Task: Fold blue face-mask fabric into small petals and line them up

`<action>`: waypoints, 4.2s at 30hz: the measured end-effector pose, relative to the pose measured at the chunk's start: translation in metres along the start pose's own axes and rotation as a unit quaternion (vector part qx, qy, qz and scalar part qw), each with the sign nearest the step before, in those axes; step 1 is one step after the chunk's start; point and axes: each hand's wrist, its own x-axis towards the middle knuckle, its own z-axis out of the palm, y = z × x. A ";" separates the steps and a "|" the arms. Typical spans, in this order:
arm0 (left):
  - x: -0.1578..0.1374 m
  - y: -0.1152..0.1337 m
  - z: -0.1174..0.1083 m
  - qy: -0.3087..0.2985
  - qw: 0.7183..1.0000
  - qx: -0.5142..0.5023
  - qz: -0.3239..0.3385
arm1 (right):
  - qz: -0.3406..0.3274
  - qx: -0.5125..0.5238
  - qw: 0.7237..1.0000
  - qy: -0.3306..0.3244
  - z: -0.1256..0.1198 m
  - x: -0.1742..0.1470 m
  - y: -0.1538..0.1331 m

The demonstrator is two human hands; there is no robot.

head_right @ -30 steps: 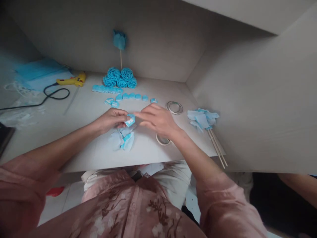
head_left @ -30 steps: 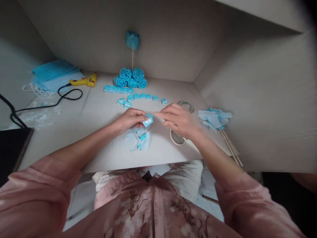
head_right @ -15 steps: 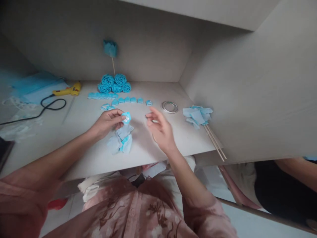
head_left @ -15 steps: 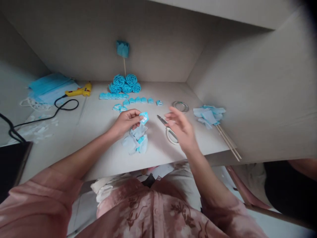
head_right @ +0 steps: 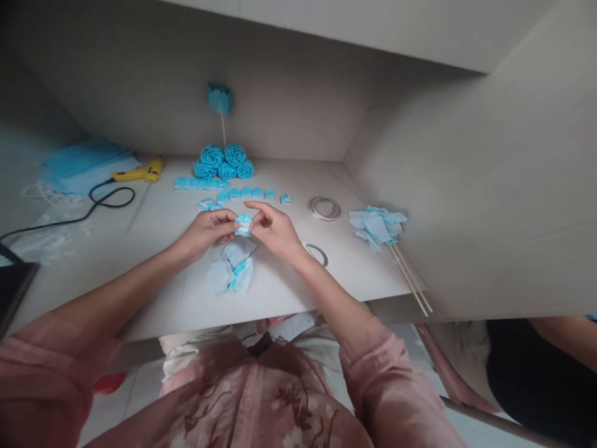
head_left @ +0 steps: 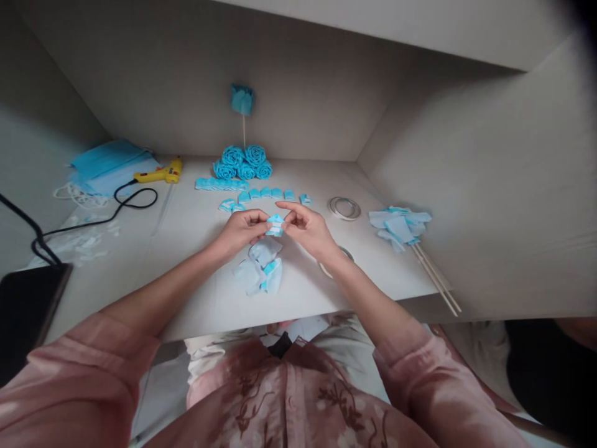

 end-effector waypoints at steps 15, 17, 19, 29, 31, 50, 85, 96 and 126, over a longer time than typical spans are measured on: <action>0.006 -0.004 -0.005 0.033 0.999 -0.014 -0.005 | -0.012 0.011 0.994 -0.110 -0.004 0.035 0.014; 0.007 -0.004 -0.005 0.043 0.999 -0.014 -0.006 | -0.011 0.013 0.993 -0.117 -0.001 0.037 0.014; 0.008 -0.004 -0.006 0.050 0.999 -0.015 -0.006 | -0.011 0.023 0.994 -0.110 0.003 0.035 0.015; 0.007 -0.004 -0.006 0.053 0.999 -0.004 0.002 | 0.019 0.092 0.992 -0.088 0.004 0.019 0.020; 0.007 -0.004 -0.005 0.047 0.999 -0.003 0.004 | 0.017 0.088 0.993 -0.074 0.004 0.019 0.020; 0.010 -0.008 -0.004 0.041 0.999 -0.004 -0.010 | 0.022 0.128 0.991 -0.016 0.000 0.021 0.024; 0.009 -0.011 0.001 0.079 0.997 0.005 -0.005 | 0.052 -0.022 0.996 -0.074 -0.001 0.020 0.015; 0.008 -0.009 0.000 0.031 0.999 0.000 -0.032 | 0.082 0.048 0.993 -0.073 -0.008 0.021 0.013; 0.037 -0.021 -0.064 0.293 0.947 -0.073 0.111 | -0.001 -0.310 0.945 -0.103 -0.004 0.059 0.035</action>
